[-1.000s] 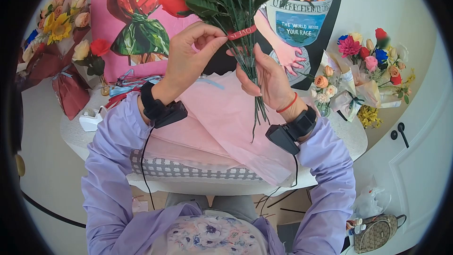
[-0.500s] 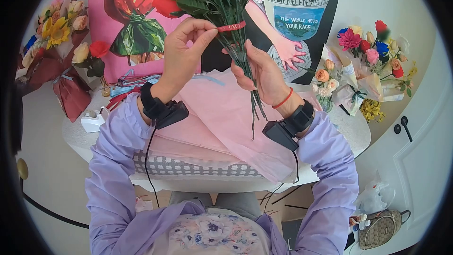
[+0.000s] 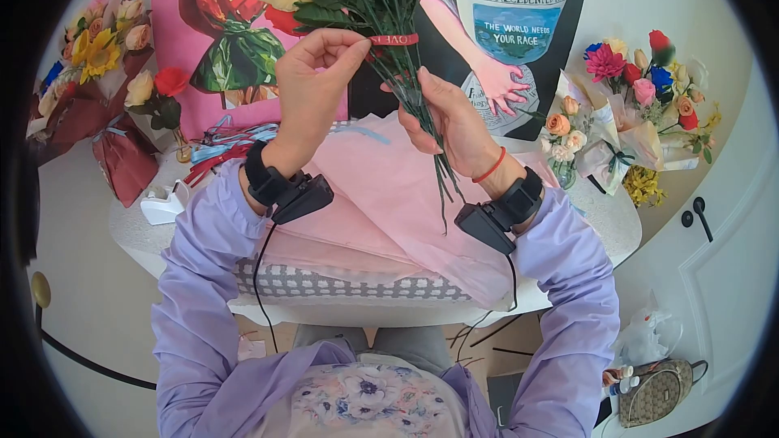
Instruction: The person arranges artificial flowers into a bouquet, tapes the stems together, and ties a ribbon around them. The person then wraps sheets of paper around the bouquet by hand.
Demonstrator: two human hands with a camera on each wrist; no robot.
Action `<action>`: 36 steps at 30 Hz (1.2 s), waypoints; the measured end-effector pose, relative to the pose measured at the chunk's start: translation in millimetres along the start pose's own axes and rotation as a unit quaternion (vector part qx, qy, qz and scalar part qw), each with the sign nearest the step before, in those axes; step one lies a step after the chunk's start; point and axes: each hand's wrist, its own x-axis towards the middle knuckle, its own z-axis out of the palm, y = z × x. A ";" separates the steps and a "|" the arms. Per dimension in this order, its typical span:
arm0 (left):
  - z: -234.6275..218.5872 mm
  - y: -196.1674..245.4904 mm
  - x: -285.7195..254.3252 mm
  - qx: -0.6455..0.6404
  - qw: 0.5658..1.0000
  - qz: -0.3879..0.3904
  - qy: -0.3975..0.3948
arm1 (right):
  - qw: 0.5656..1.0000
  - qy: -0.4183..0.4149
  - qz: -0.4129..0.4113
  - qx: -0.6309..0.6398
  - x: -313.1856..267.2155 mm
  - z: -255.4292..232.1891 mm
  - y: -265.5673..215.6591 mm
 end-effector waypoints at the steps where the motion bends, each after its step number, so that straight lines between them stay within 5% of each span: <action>1: 0.4 -0.2 -0.4 0.000 1.000 0.000 -0.001 | 1.000 0.001 0.000 0.001 -0.2 -0.7 0.4; 7: -0.4 3.0 -3.3 -0.034 0.999 0.020 0.000 | 0.999 -0.018 0.005 0.026 1.5 -1.8 1.2; 16: 1.0 2.9 -16.1 -0.122 0.990 -0.051 -0.055 | 0.999 -0.027 -0.020 0.018 -0.6 3.3 -4.2; 36: 3.5 -0.4 -7.8 -0.044 0.997 0.039 -0.045 | 0.984 -0.133 -0.037 0.115 -0.7 -5.4 -6.8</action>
